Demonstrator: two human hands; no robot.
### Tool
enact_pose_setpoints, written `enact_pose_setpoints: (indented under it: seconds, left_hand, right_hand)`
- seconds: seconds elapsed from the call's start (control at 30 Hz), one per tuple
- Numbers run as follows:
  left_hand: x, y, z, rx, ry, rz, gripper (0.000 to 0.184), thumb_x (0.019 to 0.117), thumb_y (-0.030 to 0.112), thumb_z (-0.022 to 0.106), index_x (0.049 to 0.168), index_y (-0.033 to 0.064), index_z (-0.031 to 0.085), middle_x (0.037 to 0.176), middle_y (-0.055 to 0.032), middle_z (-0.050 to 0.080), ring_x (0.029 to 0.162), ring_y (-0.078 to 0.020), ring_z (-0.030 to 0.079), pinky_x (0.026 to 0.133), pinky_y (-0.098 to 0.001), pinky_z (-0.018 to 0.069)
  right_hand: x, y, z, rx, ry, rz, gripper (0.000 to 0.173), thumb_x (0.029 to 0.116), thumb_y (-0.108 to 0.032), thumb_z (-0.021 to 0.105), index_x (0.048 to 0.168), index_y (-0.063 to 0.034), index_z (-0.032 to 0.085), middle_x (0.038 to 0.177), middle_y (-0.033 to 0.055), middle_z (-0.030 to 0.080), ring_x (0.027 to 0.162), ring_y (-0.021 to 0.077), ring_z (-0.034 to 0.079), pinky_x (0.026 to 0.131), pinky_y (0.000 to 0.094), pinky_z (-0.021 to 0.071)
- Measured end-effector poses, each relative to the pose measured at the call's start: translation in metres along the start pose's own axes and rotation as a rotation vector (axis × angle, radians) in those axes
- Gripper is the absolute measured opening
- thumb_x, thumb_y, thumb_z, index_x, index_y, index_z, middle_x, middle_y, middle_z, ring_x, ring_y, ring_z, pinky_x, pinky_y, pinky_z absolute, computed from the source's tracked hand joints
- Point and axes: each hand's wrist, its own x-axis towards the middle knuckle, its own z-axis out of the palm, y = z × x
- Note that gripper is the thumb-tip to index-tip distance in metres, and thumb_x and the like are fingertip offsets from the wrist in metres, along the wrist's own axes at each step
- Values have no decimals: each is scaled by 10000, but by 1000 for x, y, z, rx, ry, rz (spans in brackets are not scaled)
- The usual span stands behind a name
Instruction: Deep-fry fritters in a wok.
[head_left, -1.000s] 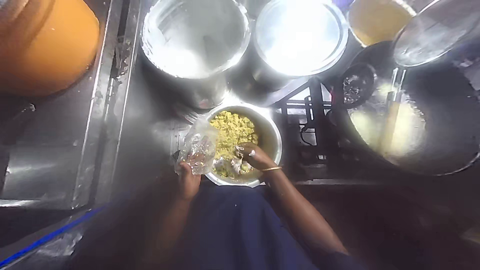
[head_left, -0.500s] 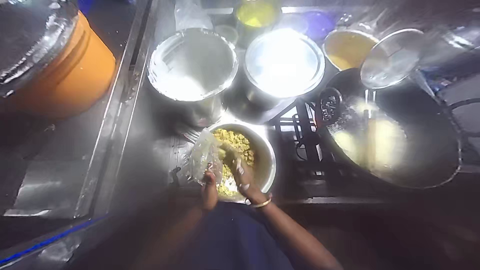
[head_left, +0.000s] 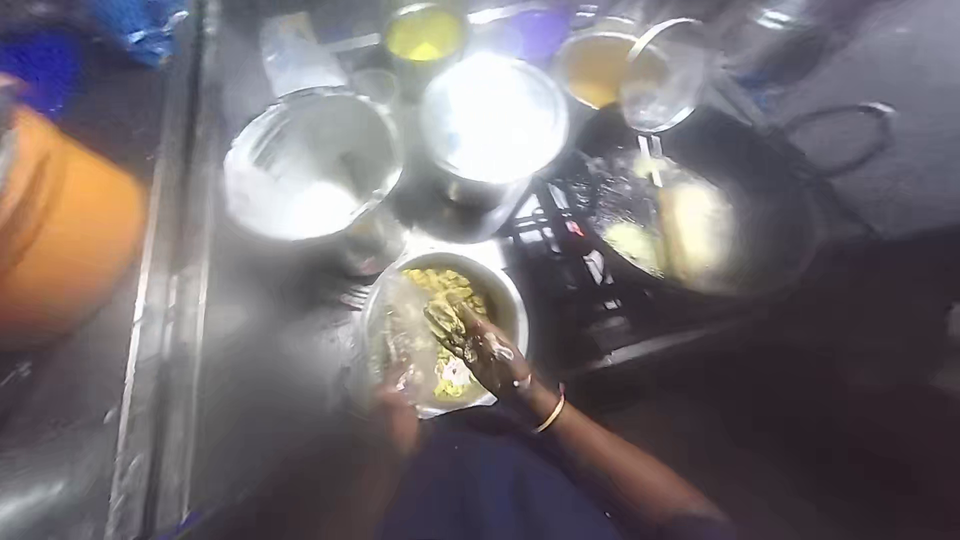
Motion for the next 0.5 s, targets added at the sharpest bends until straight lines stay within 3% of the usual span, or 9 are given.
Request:
enact_pose_setpoints:
  seconds: [0.07,0.17,0.27,0.37,0.43,0.5]
  left_hand:
    - [8,-4,-20,-136,-19,-66,529,899,717,517,1189,318,708,1162,86,735,1117,-61,671,954,-314,570]
    - [15,-10,-51,-211,-121,-75,581,945,717,442,1277,291,655,1240,75,708,1206,-85,634,1018,-336,529]
    - [18,-23,-79,-262,-142,-43,652,965,662,508,1434,208,503,1344,-7,638,1285,-167,583,1067,-410,498]
    - [18,1,-46,-169,76,-116,669,860,711,581,1327,232,603,1198,47,723,1158,-114,668,987,-352,564]
    - [15,2,-43,-165,95,-127,664,881,693,568,1333,206,566,1190,50,719,1152,-111,670,980,-348,567]
    - [11,5,-37,-195,101,-127,624,896,659,597,1303,187,576,1183,45,719,1175,-108,658,1008,-347,550]
  right_hand:
    - [-6,-41,-9,-212,-4,-14,861,948,-329,664,1563,97,238,1514,151,499,1307,157,576,1099,337,499]
    - [-17,-103,-23,-648,8,-116,678,910,-50,692,1483,124,374,1378,150,610,1170,78,650,1012,248,552]
    - [-31,-156,-51,-1131,112,-270,562,924,-140,708,1429,27,525,1273,117,693,1090,107,697,964,311,593]
    - [-39,-210,-78,-1610,248,-321,388,939,-208,686,1284,-33,658,1097,106,739,923,185,725,840,435,611]
    - [-37,-239,-96,-1802,252,-262,252,911,-96,701,1146,-5,714,1014,155,740,879,292,734,817,545,599]
    - [-32,-256,-110,-1888,274,-162,154,898,-48,739,1049,-24,750,929,151,744,808,312,730,770,582,588]
